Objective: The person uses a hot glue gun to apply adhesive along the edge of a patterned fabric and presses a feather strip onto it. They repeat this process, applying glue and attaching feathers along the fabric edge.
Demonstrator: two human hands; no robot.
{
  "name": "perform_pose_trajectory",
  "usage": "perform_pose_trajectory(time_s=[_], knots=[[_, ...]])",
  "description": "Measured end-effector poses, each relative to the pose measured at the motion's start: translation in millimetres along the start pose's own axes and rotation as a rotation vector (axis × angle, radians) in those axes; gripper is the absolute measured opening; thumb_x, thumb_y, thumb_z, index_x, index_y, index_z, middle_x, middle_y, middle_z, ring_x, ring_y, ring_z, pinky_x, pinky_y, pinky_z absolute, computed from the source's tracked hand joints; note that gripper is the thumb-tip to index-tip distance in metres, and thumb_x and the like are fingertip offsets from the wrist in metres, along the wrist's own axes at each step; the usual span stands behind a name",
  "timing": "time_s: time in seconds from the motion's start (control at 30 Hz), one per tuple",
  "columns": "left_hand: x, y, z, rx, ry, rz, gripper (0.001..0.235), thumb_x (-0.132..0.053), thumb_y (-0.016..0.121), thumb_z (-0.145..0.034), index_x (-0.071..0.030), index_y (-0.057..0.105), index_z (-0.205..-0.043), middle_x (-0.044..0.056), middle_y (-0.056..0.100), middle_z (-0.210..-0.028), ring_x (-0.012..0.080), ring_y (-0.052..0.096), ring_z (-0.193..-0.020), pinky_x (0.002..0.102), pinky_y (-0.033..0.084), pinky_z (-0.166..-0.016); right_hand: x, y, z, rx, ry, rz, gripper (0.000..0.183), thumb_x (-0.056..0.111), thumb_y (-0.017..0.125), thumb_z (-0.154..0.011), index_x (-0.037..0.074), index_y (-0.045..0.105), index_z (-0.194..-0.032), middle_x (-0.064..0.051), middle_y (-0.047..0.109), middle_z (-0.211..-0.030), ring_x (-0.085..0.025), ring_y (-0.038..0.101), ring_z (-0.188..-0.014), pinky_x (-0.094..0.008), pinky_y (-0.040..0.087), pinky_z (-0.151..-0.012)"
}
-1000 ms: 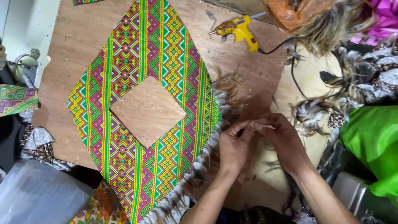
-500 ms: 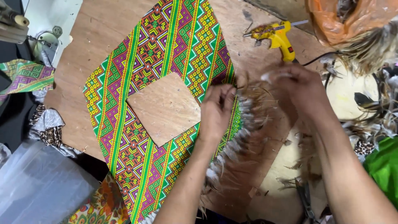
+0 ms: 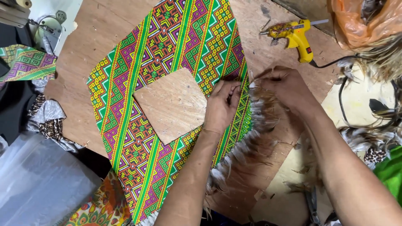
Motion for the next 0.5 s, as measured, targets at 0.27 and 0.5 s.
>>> perform_pose_trajectory(time_s=[0.27, 0.5], knots=[[2.8, 5.7, 4.7, -0.016, 0.108, -0.067, 0.023, -0.007, 0.07, -0.105, -0.015, 0.08, -0.125, 0.002, 0.068, -0.101, 0.0204, 0.071, -0.099, 0.035, 0.063, -0.091, -12.9, 6.1, -5.9, -0.015, -0.126, 0.122, 0.011, 0.015, 0.083, -0.094, 0.006, 0.087, -0.098, -0.015, 0.064, -0.093, -0.029, 0.061, -0.099, -0.043, 0.051, -0.09], [-3.1, 9.8, 8.1, -0.059, 0.211, -0.177, 0.025, -0.013, 0.076, -0.1, -0.022, 0.081, -0.123, 0.0, 0.064, -0.104, 0.0193, 0.068, -0.103, 0.036, 0.064, -0.095, -29.9, 9.6, -12.3, -0.033, -0.184, 0.234, 0.015, 0.023, 0.081, -0.094, 0.011, 0.087, -0.099, -0.016, 0.067, -0.099, -0.036, 0.061, -0.109, -0.047, 0.049, -0.1]])
Point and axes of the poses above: each hand's wrist, its own z-axis away from the middle knuckle, its own y-axis out of the palm, x = y × z, the point moved 10 cm from there along -z, towards the middle knuckle
